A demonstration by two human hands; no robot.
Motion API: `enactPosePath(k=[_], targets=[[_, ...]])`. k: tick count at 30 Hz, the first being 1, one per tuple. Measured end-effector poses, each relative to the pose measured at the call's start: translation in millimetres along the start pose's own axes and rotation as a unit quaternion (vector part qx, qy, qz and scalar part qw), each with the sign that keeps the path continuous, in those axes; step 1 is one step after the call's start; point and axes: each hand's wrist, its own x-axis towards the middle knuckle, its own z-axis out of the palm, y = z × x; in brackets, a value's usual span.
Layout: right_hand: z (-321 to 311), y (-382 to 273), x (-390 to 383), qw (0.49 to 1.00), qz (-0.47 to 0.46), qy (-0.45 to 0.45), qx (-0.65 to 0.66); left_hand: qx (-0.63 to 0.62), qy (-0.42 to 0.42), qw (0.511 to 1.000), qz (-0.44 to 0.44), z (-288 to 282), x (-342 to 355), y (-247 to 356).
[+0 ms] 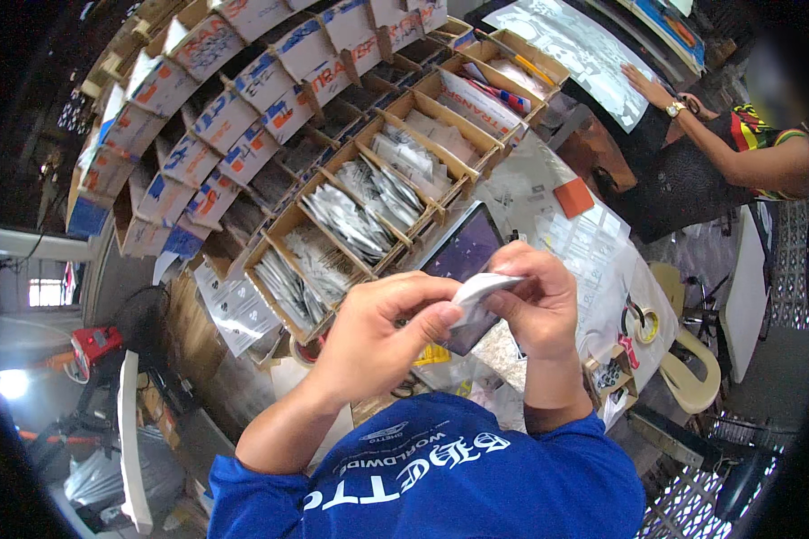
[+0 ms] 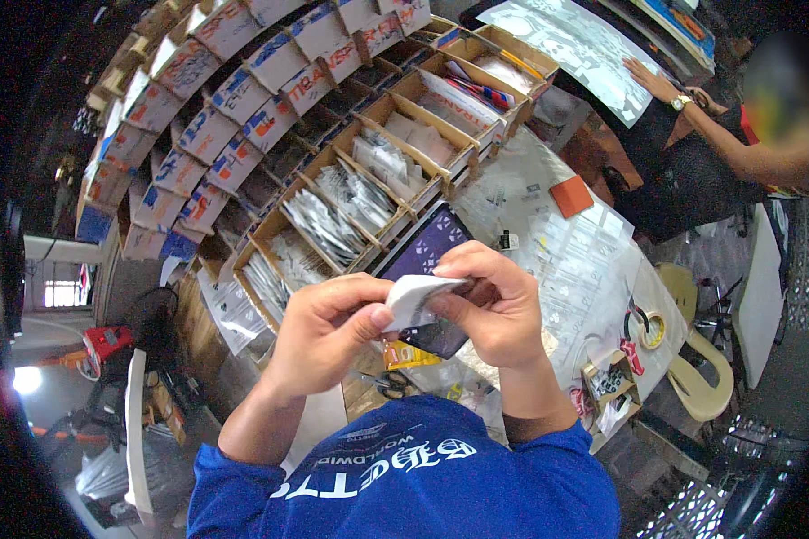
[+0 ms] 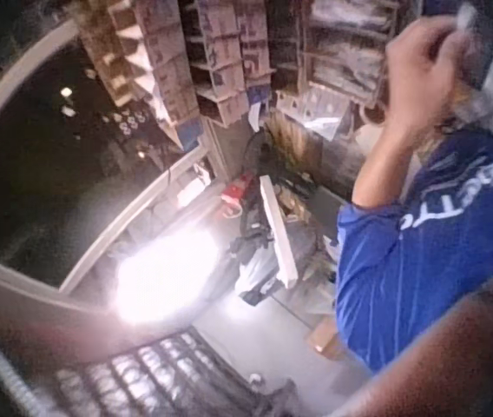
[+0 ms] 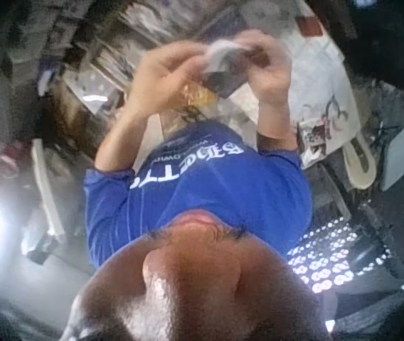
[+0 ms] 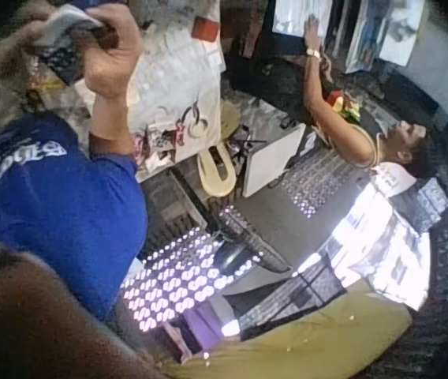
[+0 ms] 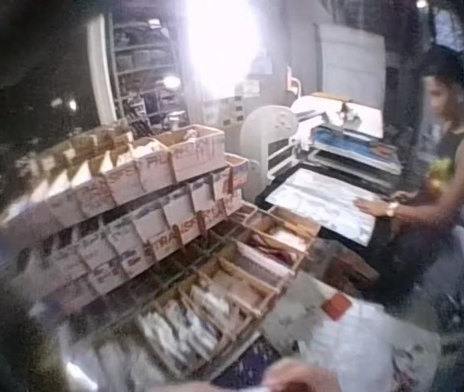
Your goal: The person places a white t-shirt on a heat press, aligns it, and closes the press to apply a 'Pickleball' graphic. After pressing, the person removes the t-shirt, places it aside, and retrieves a new t-shirt from a nearby box to repeat the process.
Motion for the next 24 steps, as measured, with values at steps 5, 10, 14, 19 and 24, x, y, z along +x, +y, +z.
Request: enactPosePath(k=[5,10,14,19,24], targets=[[19,4,-6,0.991,0.129,0.039,0.004,-0.058,0.068,0.995,-0.043,-10,-23,-14],[29,26,-16,0.921,0.225,-0.042,0.314,-0.265,0.004,0.963,-0.053,-18,-39,-34],[42,51,-33,0.861,0.246,-0.110,0.432,-0.394,-0.045,0.917,-0.046,-12,-52,-46],[49,61,-51,0.836,0.261,-0.166,0.453,-0.384,-0.037,0.921,-0.059,-4,-72,-50],[54,59,-58,0.835,0.265,-0.181,0.448,-0.409,-0.023,0.910,-0.065,1,-86,-52]])
